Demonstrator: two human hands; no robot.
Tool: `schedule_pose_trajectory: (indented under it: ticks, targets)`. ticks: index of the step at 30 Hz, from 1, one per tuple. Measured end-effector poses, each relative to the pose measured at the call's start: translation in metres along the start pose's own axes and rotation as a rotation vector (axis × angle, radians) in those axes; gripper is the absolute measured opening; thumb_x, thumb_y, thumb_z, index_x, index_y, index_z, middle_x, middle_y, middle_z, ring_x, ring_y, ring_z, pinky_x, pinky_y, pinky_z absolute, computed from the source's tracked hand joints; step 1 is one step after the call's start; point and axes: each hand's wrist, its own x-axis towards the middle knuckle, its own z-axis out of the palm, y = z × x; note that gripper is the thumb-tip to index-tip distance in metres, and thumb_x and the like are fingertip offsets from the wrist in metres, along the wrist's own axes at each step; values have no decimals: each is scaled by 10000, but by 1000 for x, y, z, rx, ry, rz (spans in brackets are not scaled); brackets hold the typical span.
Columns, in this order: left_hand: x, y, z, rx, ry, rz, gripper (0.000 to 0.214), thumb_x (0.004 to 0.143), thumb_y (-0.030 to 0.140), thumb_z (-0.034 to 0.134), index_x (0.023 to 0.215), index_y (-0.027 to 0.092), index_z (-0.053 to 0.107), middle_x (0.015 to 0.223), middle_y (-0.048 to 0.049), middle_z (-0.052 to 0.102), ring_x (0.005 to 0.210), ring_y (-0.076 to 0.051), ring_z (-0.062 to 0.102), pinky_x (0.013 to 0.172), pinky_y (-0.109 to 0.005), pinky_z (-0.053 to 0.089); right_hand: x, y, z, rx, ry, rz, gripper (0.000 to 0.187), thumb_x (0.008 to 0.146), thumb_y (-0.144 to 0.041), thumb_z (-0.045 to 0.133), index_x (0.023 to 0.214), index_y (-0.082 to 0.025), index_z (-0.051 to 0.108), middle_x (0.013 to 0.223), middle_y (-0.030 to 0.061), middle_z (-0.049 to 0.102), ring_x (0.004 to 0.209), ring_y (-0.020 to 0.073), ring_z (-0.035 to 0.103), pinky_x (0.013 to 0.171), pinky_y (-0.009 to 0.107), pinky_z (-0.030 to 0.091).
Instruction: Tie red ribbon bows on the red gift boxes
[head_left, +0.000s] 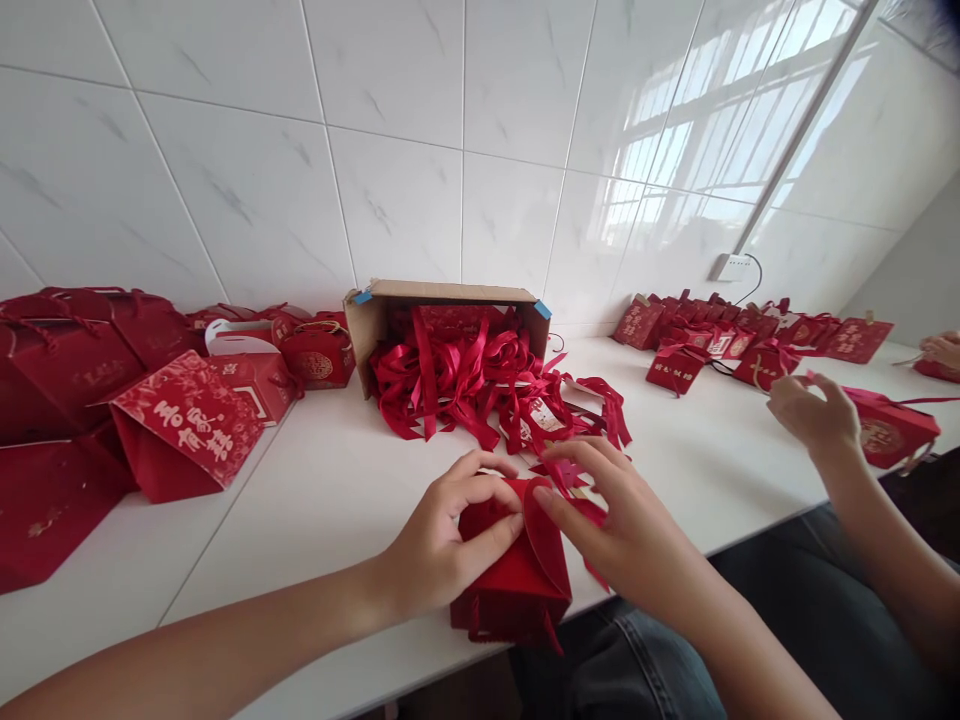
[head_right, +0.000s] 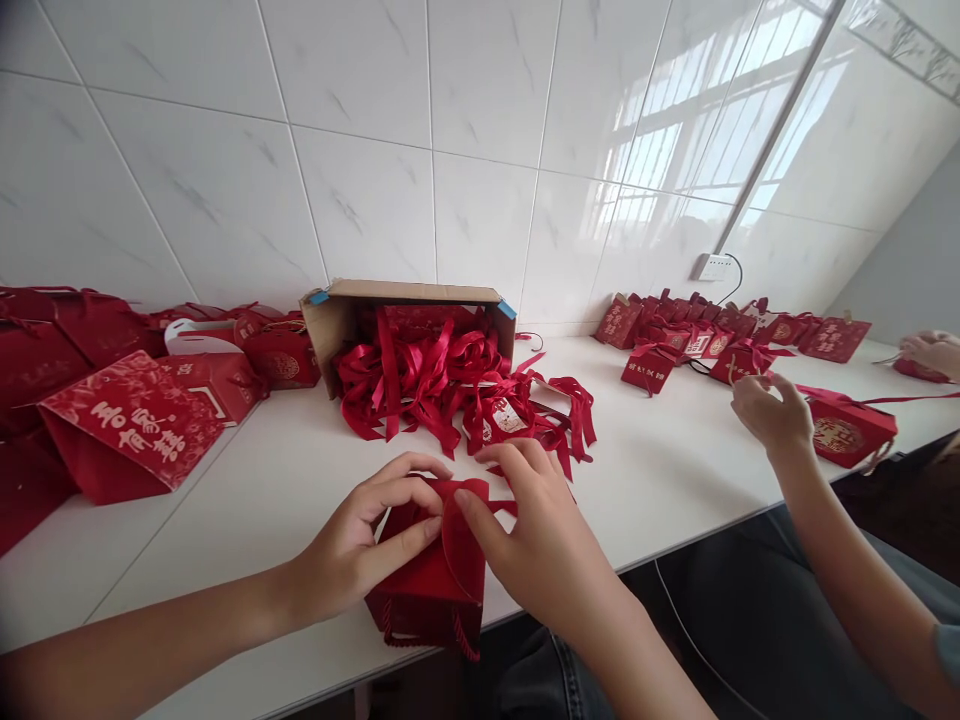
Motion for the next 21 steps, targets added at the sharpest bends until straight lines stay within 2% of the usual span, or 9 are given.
schedule_pose_trajectory:
  ticks: [2,4,6,10,17,21]
  targets:
    - [-1,1,-1,76,65,72,122,857,261,561,795,202,648,1153,-88,530,1118,-254,504,1011,-411,383,1,-2,0,29,-65,-96,311,896,-363,503,1187,-266,552,1290,97,484,1214,263,433,994,432,389]
    - [-2,2,-2,144,118,145,110,854,231,556,805,208,652,1156,-84,518,1141,-250,483,1039,-415,344,3,-5,-1,88,-187,-138,252,921,-345,468,1128,-275,593,1318,80,471,1273,250,389,1037,428,360]
    - [-2,3,-3,166,139,169,110,859,218,548,812,211,648,1131,-78,520,1117,-233,497,1032,-400,348,6,-9,-3,161,-259,-129,195,928,-329,461,992,-251,628,1267,71,518,1272,230,405,1036,405,370]
    - [0,5,-5,106,114,143,107,875,228,527,862,215,633,1105,-81,529,1120,-229,493,990,-373,398,12,-10,-5,255,-227,-105,142,894,-312,534,864,-221,639,1196,65,573,1232,217,462,1007,365,396]
    - [1,2,-6,83,129,137,137,890,202,511,881,218,646,1085,-67,528,1110,-211,501,998,-352,378,17,-7,-3,253,-217,-103,164,899,-320,531,861,-209,645,1163,55,590,1108,185,550,945,330,423]
    - [0,4,-6,89,164,154,131,887,199,513,869,219,642,1063,-60,540,1089,-203,514,981,-337,390,17,-8,-3,257,-210,-132,160,903,-311,525,821,-202,608,1126,53,594,1085,182,549,923,317,433]
